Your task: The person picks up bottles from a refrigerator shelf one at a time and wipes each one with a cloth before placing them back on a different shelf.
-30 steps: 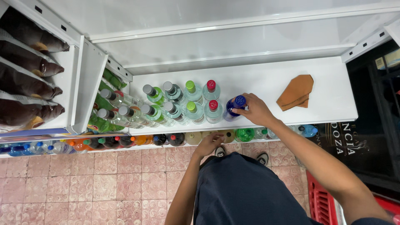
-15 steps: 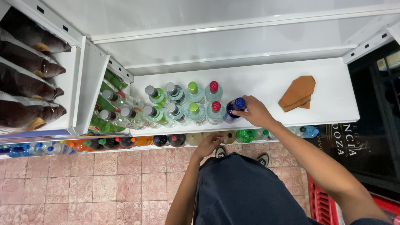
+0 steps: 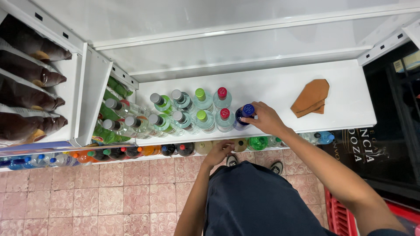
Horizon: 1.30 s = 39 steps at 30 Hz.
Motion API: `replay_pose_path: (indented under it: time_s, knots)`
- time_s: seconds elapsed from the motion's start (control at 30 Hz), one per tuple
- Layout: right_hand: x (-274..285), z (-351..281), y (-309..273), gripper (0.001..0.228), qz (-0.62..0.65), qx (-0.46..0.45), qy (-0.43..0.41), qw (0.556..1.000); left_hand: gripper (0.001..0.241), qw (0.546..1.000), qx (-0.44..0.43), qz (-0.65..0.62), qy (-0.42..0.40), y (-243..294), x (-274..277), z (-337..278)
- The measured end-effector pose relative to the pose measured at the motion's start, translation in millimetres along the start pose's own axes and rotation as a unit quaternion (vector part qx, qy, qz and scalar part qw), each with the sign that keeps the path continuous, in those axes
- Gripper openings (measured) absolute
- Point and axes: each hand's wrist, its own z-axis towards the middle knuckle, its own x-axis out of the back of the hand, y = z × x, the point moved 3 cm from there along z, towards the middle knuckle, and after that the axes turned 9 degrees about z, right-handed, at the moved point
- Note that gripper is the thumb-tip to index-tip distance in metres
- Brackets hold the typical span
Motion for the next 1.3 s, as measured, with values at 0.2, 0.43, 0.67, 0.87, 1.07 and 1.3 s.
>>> replay_pose_path:
  time_s: [0.2,0.43,0.67,0.87,1.07,1.3]
  knots:
    - [-12,-1,28,0.045,-0.034,0.001,0.007,0.999,0.051,1.0,0.006,-0.001,0.0,-1,-6,2]
    - [-23,0,39,0.055,0.041,0.009,0.004,0.999,0.05,1.0,0.007,0.012,0.0,2,-6,2]
    - [-25,-3,34,0.057,0.09,-0.022,0.017,0.996,0.051,1.0,0.003,0.018,-0.002,3,-8,10]
    - [-26,-3,34,0.057,0.086,-0.03,0.022,0.996,0.051,1.0,0.003,0.004,-0.01,6,-13,14]
    - [-26,-4,29,0.055,0.062,-0.027,0.021,0.998,0.051,1.0,-0.005,-0.022,-0.022,8,-12,16]
    - [-20,-2,23,0.056,0.052,-0.037,-0.007,0.998,0.048,1.0,-0.002,-0.006,-0.017,9,-9,14]
